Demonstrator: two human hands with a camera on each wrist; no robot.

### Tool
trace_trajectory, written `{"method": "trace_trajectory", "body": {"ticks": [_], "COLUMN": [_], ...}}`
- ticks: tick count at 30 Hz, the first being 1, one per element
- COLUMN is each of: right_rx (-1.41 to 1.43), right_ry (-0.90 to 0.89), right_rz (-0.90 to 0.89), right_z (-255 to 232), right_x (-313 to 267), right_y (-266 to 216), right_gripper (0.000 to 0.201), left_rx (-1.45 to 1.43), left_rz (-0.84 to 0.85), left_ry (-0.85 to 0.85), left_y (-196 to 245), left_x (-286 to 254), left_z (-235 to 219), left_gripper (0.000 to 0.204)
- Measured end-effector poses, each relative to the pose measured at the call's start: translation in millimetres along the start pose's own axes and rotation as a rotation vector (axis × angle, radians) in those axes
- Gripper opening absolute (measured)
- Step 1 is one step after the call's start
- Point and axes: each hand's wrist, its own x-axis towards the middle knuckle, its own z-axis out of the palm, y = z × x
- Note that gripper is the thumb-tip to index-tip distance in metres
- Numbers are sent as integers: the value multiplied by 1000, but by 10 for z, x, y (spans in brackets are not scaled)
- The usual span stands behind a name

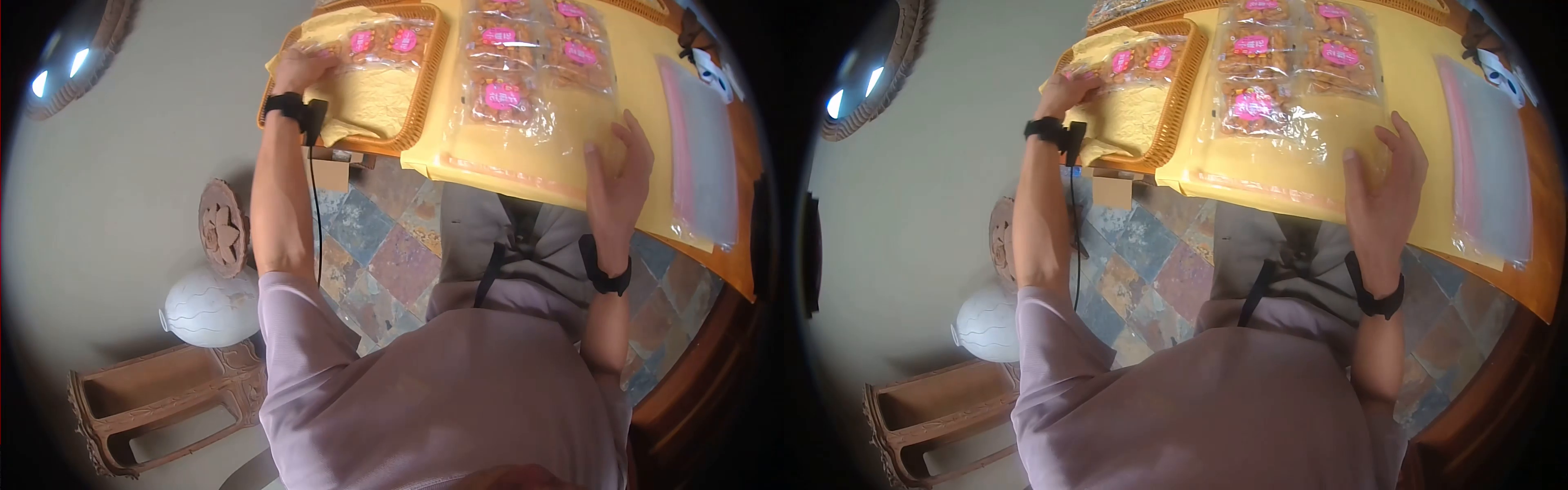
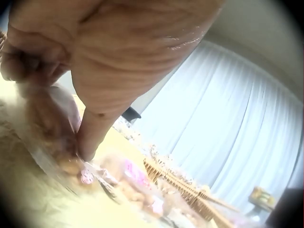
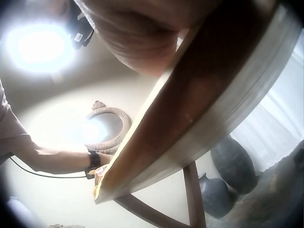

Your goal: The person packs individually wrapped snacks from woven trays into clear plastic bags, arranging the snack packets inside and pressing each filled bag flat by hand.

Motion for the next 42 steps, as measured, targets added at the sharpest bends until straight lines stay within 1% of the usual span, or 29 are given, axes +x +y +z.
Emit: {"method": "trace_trajectory", "body": {"ticks": [1,2,4,6,8,10,12,14,16,18,20,21,23,24,26,27,28,30,31,32,34,38,42], "right_rx": [-8,-15,72,66,57,55,91,133,218,228,238,261,282,312,337,353,369,360,350,351,355,400,414], "right_ry": [0,1,4,11,6,14,11,10,5,7,10,8,14,18,23,16,5,-3,1,3,19,2,17], "right_rz": [-5,-3,38,34,28,12,27,37,106,101,93,98,104,104,112,98,84,84,86,88,97,107,83], "right_z": [-5,-10,-18,-25,-30,-30,-30,-35,-47,-31,-42,-52,-60,-62,-77,-81,-86,-82,-76,-73,-77,-105,-91], "right_x": [7,13,7,10,16,17,18,13,17,15,11,13,25,25,25,33,28,25,34,31,16,27,20], "right_y": [-14,-19,-17,-23,-26,-19,8,1,-26,-5,6,6,16,27,39,36,34,46,54,56,62,68,119], "right_gripper": [58,58,59,59,59,59,59,58,57,57,56,55,54,53,51,50,48,47,47,47,45,43,34], "left_rx": [4,1,-224,-459,-559,-841,-962,-818,-738,-814,-1203,-1206,-1354,-1351,-1244,-1259,-1260,-1407,-1416,-1413,-1442,-1469,-1451], "left_rz": [-23,-20,-77,-19,-4,26,-42,-37,-114,-243,-301,-297,-436,-433,-196,-223,-227,-329,-319,-319,-264,-238,-239], "left_ry": [-4,-10,-39,-22,17,-59,-226,-723,-829,-985,-1072,-1075,-827,-836,-887,-849,-851,-947,-904,-906,-775,-735,-701], "left_y": [115,99,51,-1,157,442,517,635,1020,1184,1187,1250,1410,1417,1420,1433,1420,1386,1417,1430,1464,1496,1484], "left_x": [-136,-216,-319,-466,-774,-1236,-1664,-2000,-2352,-2476,-2472,-2542,-2668,-2695,-2750,-2743,-2707,-2608,-2625,-2653,-2702,-2817,-2866], "left_z": [-87,-140,-308,-438,-580,-566,-390,-221,196,505,839,980,1157,1148,1128,1135,1168,1247,1221,1215,1231,1221,1207], "left_gripper": [34,34,33,34,34,34,33,32,20,19,24,24,34,34,37,34,34,32,29,29,25,23,21]}}
